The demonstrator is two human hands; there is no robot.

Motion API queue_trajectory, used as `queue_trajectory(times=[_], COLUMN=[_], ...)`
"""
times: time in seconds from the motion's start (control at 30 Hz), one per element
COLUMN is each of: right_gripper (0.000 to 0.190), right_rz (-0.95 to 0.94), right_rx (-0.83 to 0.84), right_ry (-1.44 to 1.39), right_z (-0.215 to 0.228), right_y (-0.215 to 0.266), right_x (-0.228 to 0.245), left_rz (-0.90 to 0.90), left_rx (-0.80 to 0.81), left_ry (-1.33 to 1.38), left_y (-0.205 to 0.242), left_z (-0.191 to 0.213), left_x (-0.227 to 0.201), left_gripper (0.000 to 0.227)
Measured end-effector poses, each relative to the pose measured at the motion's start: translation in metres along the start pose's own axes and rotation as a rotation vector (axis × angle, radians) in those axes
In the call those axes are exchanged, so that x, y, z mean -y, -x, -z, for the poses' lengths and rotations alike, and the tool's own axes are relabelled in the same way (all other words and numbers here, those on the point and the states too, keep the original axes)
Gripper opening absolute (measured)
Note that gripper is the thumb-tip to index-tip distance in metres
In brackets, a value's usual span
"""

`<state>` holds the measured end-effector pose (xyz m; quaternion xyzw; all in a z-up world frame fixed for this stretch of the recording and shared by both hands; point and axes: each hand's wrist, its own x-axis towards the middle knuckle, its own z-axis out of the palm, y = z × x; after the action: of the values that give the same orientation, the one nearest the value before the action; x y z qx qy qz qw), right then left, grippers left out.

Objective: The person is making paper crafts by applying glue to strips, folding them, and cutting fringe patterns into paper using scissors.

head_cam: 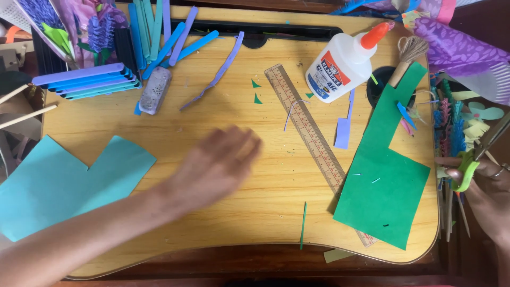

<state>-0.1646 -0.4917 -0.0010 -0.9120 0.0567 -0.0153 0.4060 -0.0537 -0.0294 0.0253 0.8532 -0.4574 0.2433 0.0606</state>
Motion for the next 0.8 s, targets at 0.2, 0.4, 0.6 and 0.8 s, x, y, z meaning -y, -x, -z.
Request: queue_trajectory(times=[0.2,0.4,0.6,0.8], right_gripper=[0.006,0.043,0.055,0.035], right_rz=[0.002,-0.072,-0.187,-0.124], right_rx=[-0.068,-0.115,-0.099,-0.139], right_ry=[-0.051,0.560,0.474,-0.215], right_z=[-0.007,-0.016,-0.024,-0.015], right_y=[0.001,0.007,0.020,0.029], right_x=[0.014,0.050,0.051,-0.001], left_rz=[-0.378,-0.377,-0.410,-0.367], left_rx=[0.015,-0.006,0.032,-0.124], left_ry=[0.288,0.165,0.272,0.365], left_y=[-0.023,-0.044,-0.052,-0.059], left_z=[-0.011,-0.057,-0.067,-0.038], left_x=[-0.083,-0.132,-0.135,-0.108], left_gripper=[0.014,0.022,0.015,0.005])
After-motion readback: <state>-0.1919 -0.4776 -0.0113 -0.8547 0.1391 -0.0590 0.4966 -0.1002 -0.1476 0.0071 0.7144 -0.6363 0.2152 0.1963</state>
